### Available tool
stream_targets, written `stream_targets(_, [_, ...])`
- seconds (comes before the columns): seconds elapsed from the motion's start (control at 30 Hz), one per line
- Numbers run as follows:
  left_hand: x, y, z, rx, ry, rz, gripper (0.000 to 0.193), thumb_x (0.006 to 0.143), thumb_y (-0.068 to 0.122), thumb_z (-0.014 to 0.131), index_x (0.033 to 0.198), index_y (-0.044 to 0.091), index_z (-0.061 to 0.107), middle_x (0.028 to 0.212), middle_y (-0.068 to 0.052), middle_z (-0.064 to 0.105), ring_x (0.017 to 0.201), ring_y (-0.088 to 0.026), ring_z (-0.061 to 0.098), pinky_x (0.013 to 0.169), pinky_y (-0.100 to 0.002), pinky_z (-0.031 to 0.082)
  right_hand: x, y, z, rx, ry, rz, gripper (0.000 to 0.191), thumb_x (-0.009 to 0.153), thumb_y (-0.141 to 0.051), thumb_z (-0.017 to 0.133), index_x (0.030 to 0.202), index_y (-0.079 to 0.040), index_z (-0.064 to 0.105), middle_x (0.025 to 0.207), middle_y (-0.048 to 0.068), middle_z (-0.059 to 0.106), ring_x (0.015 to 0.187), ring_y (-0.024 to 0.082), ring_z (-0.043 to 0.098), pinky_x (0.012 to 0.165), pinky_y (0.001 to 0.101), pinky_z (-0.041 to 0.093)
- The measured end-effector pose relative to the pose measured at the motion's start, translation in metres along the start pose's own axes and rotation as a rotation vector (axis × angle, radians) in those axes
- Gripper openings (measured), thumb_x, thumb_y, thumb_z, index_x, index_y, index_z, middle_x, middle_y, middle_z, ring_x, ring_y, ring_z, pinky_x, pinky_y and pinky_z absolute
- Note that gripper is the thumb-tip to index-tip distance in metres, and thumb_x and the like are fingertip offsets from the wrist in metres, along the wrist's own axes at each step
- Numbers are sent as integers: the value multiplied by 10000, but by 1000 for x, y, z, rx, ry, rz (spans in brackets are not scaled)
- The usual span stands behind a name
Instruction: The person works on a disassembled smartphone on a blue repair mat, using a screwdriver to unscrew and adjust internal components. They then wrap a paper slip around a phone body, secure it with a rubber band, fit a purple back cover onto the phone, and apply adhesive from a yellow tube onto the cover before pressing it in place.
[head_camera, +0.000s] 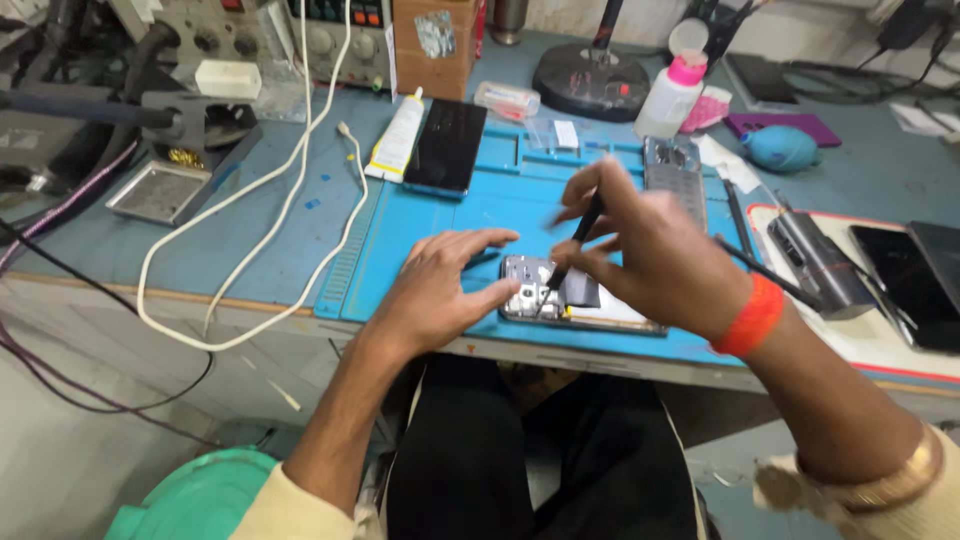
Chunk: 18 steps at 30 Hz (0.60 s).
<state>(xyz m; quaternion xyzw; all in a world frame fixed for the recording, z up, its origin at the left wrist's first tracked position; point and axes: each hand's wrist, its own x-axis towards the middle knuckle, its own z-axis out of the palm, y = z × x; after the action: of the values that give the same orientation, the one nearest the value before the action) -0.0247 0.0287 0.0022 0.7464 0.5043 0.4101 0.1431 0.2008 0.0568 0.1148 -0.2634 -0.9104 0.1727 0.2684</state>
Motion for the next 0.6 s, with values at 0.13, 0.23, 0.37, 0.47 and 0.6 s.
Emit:
stream_targets(0.13, [-2, 2, -1, 36, -53, 19, 577, 825, 437, 756, 1336, 192, 653, 1318, -88, 689, 1269, -295, 572, 1118, -431, 357, -2, -2, -2, 101, -153, 186, 316, 960, -135, 698, 1173, -54, 478, 1013, 105, 802, 977, 227, 802, 757, 330, 637])
stream_targets(0.23, [-2, 4, -3, 54, -128, 3, 691, 760, 473, 794, 1380, 223, 617, 1351, -95, 648, 1311, -305, 518, 1132, -446, 310, -2, -2, 0, -105, -96, 281, 387, 952, -186, 740, 1197, -58, 469, 975, 126, 750, 899, 227, 785, 710, 334, 600])
stream_targets(0.37, [-2, 5, -5, 67, -166, 17, 782, 709, 480, 814, 1412, 225, 584, 1372, -101, 620, 1344, -296, 496, 1153, -451, 277, -1, 1, 1, 62, -87, 31, 353, 913, -130, 725, 1143, -42, 473, 924, 107, 733, 809, 209, 754, 641, 329, 584])
stream_targets(0.47, [-2, 6, -5, 78, -166, 9, 786, 716, 482, 812, 1423, 229, 579, 1382, -100, 617, 1345, -304, 488, 1152, -452, 287, -3, 5, 4, -6, -35, 126, 411, 895, -161, 778, 1158, -54, 481, 824, 86, 759, 738, 179, 780, 615, 327, 584])
stream_targets(0.6, [-3, 8, -8, 68, -150, -30, 779, 690, 469, 836, 1394, 241, 593, 1378, -75, 629, 1320, -329, 477, 1132, -456, 316, -21, 15, 12, 61, 75, 52, 393, 906, -127, 770, 1170, -63, 486, 906, 75, 776, 799, 140, 789, 603, 294, 609])
